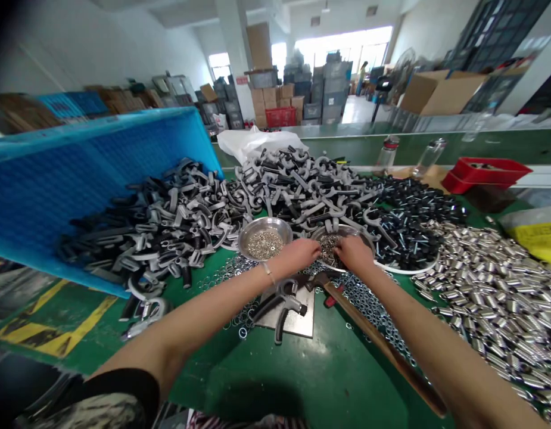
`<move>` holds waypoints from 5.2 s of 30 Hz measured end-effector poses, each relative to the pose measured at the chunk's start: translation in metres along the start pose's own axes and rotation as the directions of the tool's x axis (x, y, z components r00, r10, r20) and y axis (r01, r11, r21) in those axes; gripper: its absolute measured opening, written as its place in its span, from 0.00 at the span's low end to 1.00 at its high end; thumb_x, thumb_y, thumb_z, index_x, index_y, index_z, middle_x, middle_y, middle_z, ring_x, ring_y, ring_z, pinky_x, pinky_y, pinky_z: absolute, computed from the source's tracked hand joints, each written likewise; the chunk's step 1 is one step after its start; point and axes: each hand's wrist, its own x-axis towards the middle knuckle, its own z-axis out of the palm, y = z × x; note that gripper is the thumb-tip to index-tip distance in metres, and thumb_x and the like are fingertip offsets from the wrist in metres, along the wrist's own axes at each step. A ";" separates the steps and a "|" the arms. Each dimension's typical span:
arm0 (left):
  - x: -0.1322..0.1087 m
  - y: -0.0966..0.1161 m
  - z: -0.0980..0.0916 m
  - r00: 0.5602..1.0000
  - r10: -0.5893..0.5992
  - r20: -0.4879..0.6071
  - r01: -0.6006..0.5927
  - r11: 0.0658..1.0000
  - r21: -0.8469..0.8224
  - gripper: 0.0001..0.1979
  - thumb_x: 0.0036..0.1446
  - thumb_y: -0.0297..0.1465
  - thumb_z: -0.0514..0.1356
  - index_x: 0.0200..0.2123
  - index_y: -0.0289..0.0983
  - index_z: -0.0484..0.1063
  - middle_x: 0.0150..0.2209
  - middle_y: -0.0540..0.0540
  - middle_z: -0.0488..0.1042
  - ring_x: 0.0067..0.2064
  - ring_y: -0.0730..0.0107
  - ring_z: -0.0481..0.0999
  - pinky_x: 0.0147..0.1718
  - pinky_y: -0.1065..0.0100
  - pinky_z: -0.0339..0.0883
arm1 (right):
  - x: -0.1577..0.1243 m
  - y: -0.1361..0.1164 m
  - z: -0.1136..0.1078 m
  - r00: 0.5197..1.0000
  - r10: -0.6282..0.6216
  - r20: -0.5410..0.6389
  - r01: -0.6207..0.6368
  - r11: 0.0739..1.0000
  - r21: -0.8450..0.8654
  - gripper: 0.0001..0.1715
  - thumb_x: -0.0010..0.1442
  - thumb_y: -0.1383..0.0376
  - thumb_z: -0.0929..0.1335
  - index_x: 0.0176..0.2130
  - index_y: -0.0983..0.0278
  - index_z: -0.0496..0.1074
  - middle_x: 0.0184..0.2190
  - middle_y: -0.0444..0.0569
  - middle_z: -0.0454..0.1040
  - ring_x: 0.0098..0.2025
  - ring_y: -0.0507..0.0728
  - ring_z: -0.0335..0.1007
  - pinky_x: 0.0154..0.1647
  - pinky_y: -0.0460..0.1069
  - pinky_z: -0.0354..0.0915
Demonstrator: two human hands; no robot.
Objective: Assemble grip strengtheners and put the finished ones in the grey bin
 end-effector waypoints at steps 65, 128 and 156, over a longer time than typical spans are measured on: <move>-0.137 -0.025 0.054 0.921 -0.330 -0.206 0.194 0.848 -0.494 0.07 0.62 0.29 0.59 0.32 0.35 0.74 0.36 0.45 0.74 0.41 0.64 0.72 0.44 0.65 0.64 | -0.057 -0.097 -0.029 0.924 -0.263 0.278 0.321 0.928 -0.189 0.14 0.64 0.58 0.66 0.41 0.67 0.73 0.33 0.63 0.80 0.35 0.68 0.79 0.33 0.55 0.69; -0.186 -0.024 0.065 0.918 -0.347 -0.192 0.172 0.784 -0.596 0.21 0.54 0.34 0.67 0.51 0.39 0.69 0.50 0.43 0.70 0.55 0.56 0.66 0.57 0.55 0.61 | -0.116 -0.128 0.000 0.999 0.020 -0.025 0.016 0.391 0.920 0.13 0.67 0.50 0.61 0.39 0.56 0.62 0.33 0.50 0.80 0.28 0.61 0.77 0.32 0.56 0.73; -0.184 -0.027 0.066 0.921 -0.358 -0.151 0.198 0.767 -0.611 0.19 0.56 0.34 0.66 0.50 0.37 0.68 0.50 0.43 0.69 0.54 0.56 0.65 0.56 0.55 0.60 | -0.065 -0.154 0.016 0.981 -0.122 -0.152 0.195 0.621 0.759 0.27 0.71 0.52 0.53 0.34 0.63 0.69 0.19 0.42 0.77 0.15 0.51 0.69 0.15 0.46 0.68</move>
